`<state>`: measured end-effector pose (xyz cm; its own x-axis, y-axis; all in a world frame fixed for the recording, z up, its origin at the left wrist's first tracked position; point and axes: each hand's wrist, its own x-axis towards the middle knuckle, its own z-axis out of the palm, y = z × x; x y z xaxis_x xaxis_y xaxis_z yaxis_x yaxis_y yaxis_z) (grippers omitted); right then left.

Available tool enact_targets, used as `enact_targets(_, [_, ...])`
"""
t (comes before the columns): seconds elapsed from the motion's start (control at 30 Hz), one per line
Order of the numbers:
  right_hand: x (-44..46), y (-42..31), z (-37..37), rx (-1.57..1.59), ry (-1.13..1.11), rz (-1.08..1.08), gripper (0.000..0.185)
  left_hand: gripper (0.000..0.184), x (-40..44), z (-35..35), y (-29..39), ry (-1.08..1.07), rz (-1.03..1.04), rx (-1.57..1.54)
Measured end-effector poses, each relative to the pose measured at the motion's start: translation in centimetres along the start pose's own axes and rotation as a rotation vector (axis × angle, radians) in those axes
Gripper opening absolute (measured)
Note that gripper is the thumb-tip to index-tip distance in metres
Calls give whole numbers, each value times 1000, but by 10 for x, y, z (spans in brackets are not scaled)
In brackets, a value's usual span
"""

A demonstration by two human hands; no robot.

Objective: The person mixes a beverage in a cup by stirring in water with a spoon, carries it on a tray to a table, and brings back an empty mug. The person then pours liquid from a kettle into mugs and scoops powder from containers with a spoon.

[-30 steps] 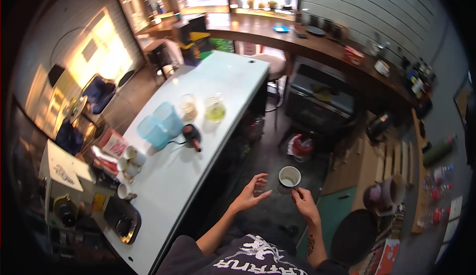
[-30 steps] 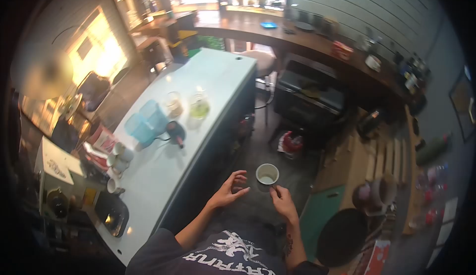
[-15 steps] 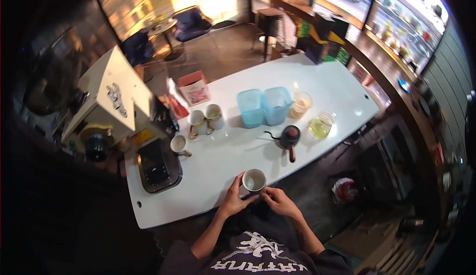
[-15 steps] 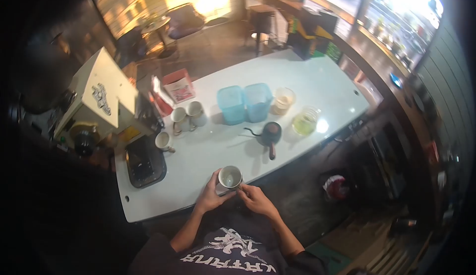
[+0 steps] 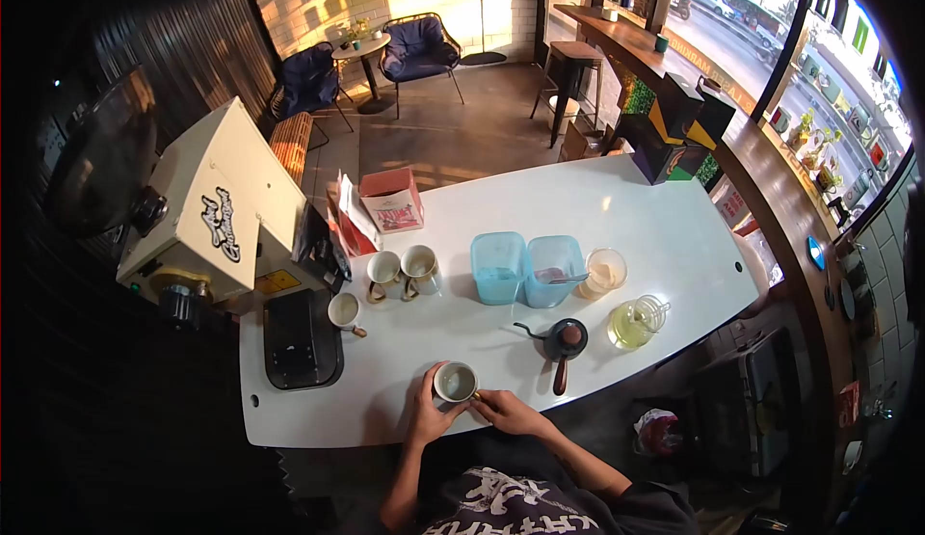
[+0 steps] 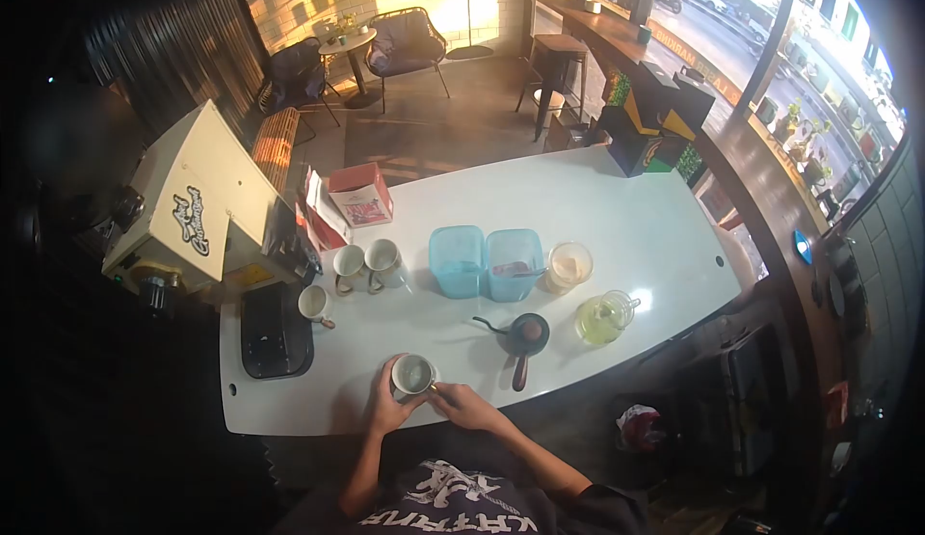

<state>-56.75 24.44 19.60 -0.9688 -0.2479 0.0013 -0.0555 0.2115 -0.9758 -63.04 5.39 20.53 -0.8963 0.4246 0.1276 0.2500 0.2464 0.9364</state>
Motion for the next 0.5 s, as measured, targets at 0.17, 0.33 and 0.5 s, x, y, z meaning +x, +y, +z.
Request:
enact_targets(0.17, [5,10,-15,54,-38,82,19,80,10,11,0,14,2,18])
enact_targets(0.33, [13,14,-15,117,-60,124,22,80,21,5,2,-30,3,80])
enact_targets(0.5, [12,5,-6,150,25,191,25,81,35,-12,-7,-126,-2,60])
